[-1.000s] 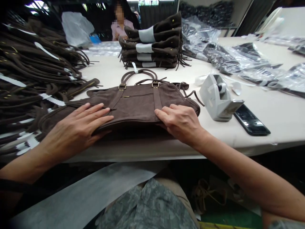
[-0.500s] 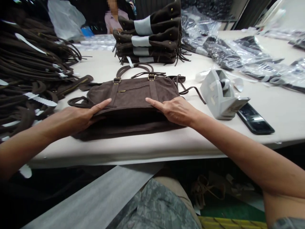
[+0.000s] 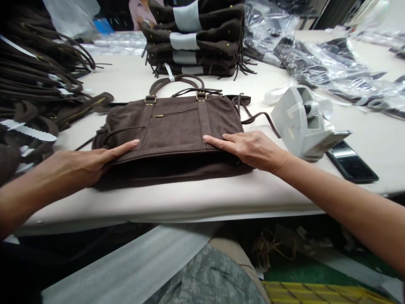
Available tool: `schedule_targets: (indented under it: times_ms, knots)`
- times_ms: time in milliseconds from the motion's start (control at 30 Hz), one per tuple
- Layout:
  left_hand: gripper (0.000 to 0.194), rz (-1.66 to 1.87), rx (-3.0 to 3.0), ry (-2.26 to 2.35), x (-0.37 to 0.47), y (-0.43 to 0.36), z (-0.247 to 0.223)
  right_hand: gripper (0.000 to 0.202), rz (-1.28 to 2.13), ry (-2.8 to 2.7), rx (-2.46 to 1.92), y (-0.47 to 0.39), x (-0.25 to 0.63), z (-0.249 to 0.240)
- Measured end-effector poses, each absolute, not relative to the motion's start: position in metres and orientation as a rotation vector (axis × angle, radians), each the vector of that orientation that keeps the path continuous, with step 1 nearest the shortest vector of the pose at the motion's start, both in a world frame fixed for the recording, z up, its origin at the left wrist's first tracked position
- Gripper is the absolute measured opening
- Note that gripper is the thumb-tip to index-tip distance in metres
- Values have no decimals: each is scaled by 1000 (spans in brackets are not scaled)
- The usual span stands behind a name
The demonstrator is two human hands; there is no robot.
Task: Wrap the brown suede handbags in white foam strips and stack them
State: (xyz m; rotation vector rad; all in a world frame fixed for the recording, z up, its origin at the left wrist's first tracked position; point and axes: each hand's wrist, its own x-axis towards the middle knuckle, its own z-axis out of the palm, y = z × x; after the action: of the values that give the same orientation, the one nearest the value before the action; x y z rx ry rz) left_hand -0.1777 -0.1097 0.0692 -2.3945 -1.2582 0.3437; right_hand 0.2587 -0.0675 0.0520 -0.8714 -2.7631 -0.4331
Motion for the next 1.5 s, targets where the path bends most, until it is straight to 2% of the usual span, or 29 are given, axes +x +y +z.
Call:
schedule_targets:
  times_ms: [67,133,333,500,733,833,1000,1167,1300,1367,1500]
  knots:
    - [69,415,-2389,-1226,-184,-105,67,63,-559,-2731,-873,-74,257,45]
    - [72,327,-2434,-1147,-187,-105,60,64,-613,-2705,-853,-81,256,38]
    - [77,38,-2616,-976,-183,-121,46,68,-486,-2728,-874,-105,258,27]
    - [74,90,-2838,-837,-177,-130,52,80,-433,-2806,-918,-112,259,35]
    - [58,203,-2699,-732,-156,-123,50,77,-357,-2904,-880,-115,258,46]
    - [65,282,-2548,-724,-134,-123,52,76,-369,-2895,-881,-116,257,43]
    - [71,200,-2355,-775,-104,-128,46,70,-416,-2834,-887,-113,257,38]
    - [68,323,-2314,-902,-91,-127,46,48,-420,-2644,-820,-158,233,42]
    - [67,422,-2379,-1011,-87,-123,57,31,-14,-2560,-324,-223,181,17]
    - [66,470,-2387,-1028,-87,-122,63,30,291,-2621,-508,-241,153,-12]
    - [65,491,-2345,-1009,-88,-122,75,38,762,-2638,-1152,-237,112,-70]
